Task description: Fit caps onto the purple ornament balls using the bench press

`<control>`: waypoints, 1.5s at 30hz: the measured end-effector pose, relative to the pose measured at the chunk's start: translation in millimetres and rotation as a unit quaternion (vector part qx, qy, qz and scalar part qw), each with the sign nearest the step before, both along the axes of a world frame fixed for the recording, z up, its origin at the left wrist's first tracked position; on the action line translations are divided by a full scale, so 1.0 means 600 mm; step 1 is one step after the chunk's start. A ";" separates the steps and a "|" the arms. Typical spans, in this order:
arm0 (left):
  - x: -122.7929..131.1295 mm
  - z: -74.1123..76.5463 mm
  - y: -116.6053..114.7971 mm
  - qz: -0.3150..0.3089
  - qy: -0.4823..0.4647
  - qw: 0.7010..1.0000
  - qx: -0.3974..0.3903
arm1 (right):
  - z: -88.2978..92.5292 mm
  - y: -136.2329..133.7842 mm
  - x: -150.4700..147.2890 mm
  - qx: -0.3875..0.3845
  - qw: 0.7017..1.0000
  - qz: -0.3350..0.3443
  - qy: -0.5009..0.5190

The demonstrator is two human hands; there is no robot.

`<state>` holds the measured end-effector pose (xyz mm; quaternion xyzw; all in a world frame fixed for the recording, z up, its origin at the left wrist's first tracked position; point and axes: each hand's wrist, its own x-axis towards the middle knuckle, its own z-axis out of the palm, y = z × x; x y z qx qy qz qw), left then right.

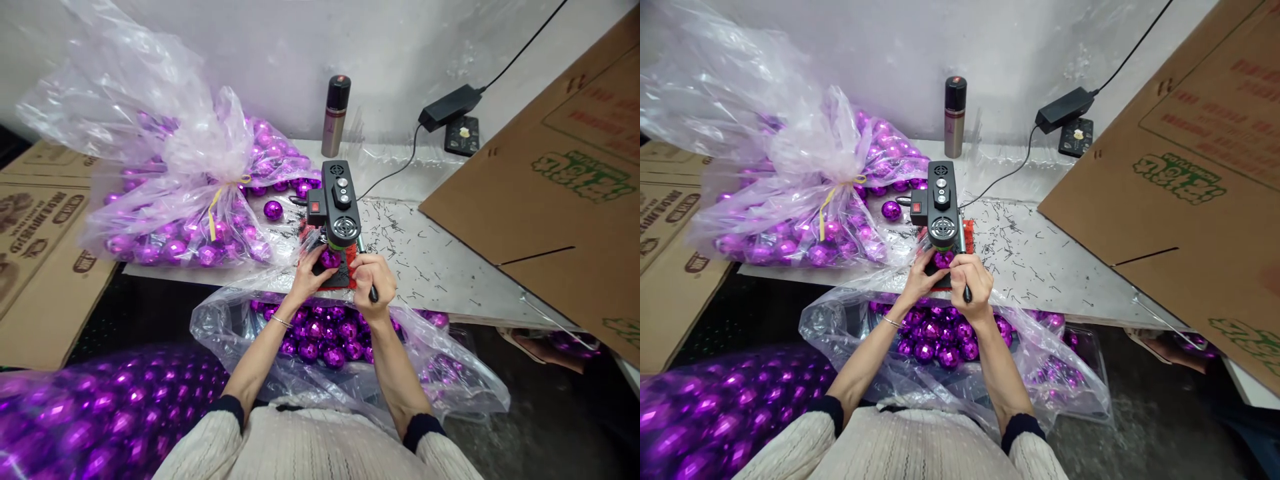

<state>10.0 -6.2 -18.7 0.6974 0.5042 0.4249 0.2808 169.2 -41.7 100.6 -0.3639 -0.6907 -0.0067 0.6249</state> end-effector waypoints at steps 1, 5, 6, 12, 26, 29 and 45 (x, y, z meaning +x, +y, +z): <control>-0.001 -0.002 0.000 -0.001 -0.002 1.000 -0.006 | -0.001 0.000 -0.001 0.000 1.000 -0.002 0.002; -0.006 -0.005 0.001 -0.001 -0.008 1.000 -0.013 | -0.010 0.000 -0.003 0.001 1.000 0.000 0.019; -0.006 -0.006 0.001 -0.002 -0.009 1.000 -0.011 | -0.013 0.000 -0.003 0.002 1.000 0.000 0.023; -0.004 -0.003 -0.001 -0.008 -0.006 1.000 -0.015 | -0.046 0.002 -0.008 0.007 0.999 -0.017 0.043; -0.002 -0.004 -0.002 0.000 -0.016 1.000 -0.022 | -0.084 0.012 -0.013 0.042 0.997 -0.031 0.056; -0.003 -0.004 -0.003 0.000 -0.022 0.999 -0.023 | -0.091 0.015 -0.014 0.050 0.997 -0.038 0.043; -0.055 -0.020 -0.144 -0.013 0.045 0.997 0.064 | 0.034 0.002 -0.010 -0.048 0.996 -0.024 0.067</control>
